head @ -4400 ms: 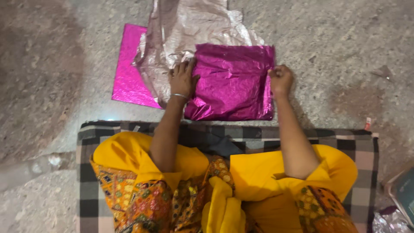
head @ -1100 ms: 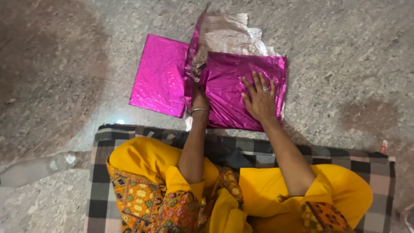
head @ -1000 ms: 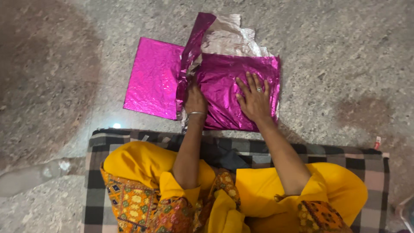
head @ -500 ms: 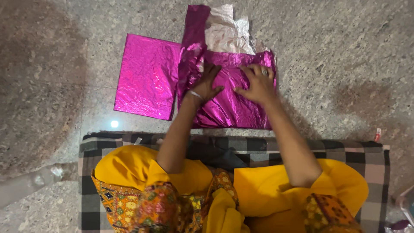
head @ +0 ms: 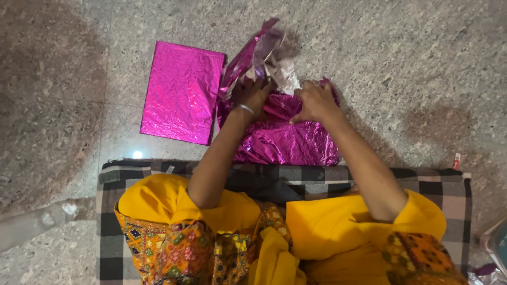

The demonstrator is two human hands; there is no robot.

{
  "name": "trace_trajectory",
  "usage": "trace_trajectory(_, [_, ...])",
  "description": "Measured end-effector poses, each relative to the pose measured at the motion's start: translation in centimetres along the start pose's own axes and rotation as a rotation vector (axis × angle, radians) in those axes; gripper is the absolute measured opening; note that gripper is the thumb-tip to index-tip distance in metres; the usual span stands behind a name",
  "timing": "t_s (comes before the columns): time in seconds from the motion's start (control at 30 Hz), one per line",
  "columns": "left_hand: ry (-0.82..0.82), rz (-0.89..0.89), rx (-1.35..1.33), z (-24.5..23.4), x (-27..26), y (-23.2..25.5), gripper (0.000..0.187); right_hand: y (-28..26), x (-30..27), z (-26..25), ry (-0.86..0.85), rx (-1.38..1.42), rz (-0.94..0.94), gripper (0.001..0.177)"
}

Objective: The person wraps a book with pink metallic wrapping paper. They place the book on the paper, fold the edges over the book, and smooth the paper to cover it.

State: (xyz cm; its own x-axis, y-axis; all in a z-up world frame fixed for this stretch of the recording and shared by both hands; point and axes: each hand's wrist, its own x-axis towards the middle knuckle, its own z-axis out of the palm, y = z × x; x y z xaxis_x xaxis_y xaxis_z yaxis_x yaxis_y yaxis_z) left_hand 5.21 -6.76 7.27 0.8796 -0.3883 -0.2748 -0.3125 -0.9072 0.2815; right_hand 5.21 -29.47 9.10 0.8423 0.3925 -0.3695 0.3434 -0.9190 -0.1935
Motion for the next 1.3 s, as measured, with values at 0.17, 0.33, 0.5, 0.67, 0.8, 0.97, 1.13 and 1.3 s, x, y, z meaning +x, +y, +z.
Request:
trace_trajectory(0.17, [0.212, 0.166, 0.022, -0.2, -2.6, -1.0, 0.08, 0.1, -4.1, -1.1, 0.068, 0.074, -0.072, 0.085])
trace_trajectory(0.33, [0.272, 0.195, -0.073, -0.4, -4.8, -0.2, 0.075, 1.1, -5.5, -2.1, 0.109, 0.007, -0.153, 0.074])
trace_trajectory(0.5, [0.416, 0.32, -0.273, 0.4, -5.2, 0.3, 0.059, 4.6, -1.3, -3.3, 0.241, 0.606, 0.166, 0.063])
trace_trajectory(0.67, [0.449, 0.418, -0.319, 1.1, -5.9, 0.1, 0.057, 6.7, 4.3, -3.2, -0.275, 0.611, 0.375, 0.07])
trace_trajectory(0.8, [0.505, 0.45, -0.31, 2.1, -6.3, 0.3, 0.056, 7.8, 6.7, -1.3, -0.538, 0.503, 0.33, 0.075])
trace_trajectory(0.97, [0.507, 0.505, -0.29, 2.4, -6.7, 0.2, 0.042, 9.0, 6.7, -1.5, -0.305, 0.612, 0.256, 0.083])
trace_trajectory(1.13, [0.526, 0.511, -0.289, 2.4, -6.8, 0.7, 0.04, 8.0, 4.1, -4.3, -0.198, 0.769, 0.377, 0.045])
trace_trajectory(1.3, [0.495, 0.374, -0.236, 1.8, -5.1, 0.7, 0.034, 6.7, 3.1, -4.6, -0.124, 0.87, 0.307, 0.032])
